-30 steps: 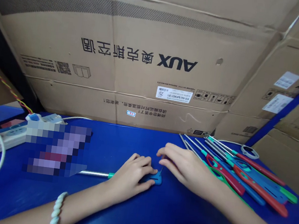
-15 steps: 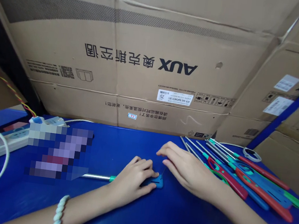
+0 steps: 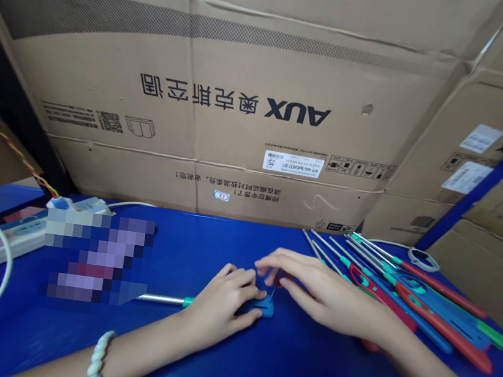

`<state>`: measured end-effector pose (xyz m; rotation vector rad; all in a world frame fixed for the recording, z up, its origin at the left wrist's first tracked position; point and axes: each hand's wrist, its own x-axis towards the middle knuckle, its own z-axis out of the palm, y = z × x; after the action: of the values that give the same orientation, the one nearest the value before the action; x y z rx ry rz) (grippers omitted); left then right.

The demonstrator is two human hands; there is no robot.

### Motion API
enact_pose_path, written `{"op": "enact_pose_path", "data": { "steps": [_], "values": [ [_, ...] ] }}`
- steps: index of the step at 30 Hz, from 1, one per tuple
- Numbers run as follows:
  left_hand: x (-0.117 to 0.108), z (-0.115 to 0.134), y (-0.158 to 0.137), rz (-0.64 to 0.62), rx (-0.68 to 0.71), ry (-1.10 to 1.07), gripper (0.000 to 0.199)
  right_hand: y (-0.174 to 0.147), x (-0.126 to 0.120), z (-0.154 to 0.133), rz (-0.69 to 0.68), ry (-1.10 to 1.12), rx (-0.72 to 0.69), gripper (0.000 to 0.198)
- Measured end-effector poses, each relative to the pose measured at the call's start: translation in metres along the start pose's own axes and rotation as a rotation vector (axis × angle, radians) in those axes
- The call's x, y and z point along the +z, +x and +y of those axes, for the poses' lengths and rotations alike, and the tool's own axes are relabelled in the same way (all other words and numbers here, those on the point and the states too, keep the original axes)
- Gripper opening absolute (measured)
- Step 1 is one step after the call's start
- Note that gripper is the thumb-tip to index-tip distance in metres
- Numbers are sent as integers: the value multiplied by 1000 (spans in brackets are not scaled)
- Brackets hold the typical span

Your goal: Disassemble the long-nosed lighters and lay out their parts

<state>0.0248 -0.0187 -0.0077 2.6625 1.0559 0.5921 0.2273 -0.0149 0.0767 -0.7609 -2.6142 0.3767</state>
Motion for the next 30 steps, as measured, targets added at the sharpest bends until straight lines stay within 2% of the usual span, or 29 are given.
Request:
{"op": "enact_pose_path", "data": {
  "steps": [3, 6, 12, 15, 17, 19, 23, 25, 28, 30],
  "values": [
    [0, 0, 0, 1, -5, 2, 20, 1, 4, 3, 29, -59, 43, 14],
    [0, 0, 0, 2, -12, 7, 17, 2, 7, 6, 101, -182, 94, 17],
    [0, 0, 0, 13, 2, 5, 18, -1, -6, 2, -48, 73, 52, 25],
    [-1, 1, 1, 1, -9, 14, 18, 1, -3, 5, 7, -59, 137, 10],
    [-2, 1, 1, -3, -18, 25, 18, 2, 1, 7, 51, -171, 180, 9],
    [-2, 1, 0, -5, -21, 31, 18, 2, 0, 6, 66, -196, 167, 10],
    [-1, 1, 1, -12, -23, 24, 19, -2, -9, 3, -42, 5, 54, 19],
    [-1, 2, 1, -18, -31, 23, 20, -3, -11, 4, -68, 35, 29, 21],
    [-1, 2, 1, -36, -39, 32, 19, 0, -4, 7, -4, -115, 89, 12],
    [-1, 2, 1, -38, -43, 39, 19, 2, 0, 7, 49, -212, 135, 13]
  ]
}}
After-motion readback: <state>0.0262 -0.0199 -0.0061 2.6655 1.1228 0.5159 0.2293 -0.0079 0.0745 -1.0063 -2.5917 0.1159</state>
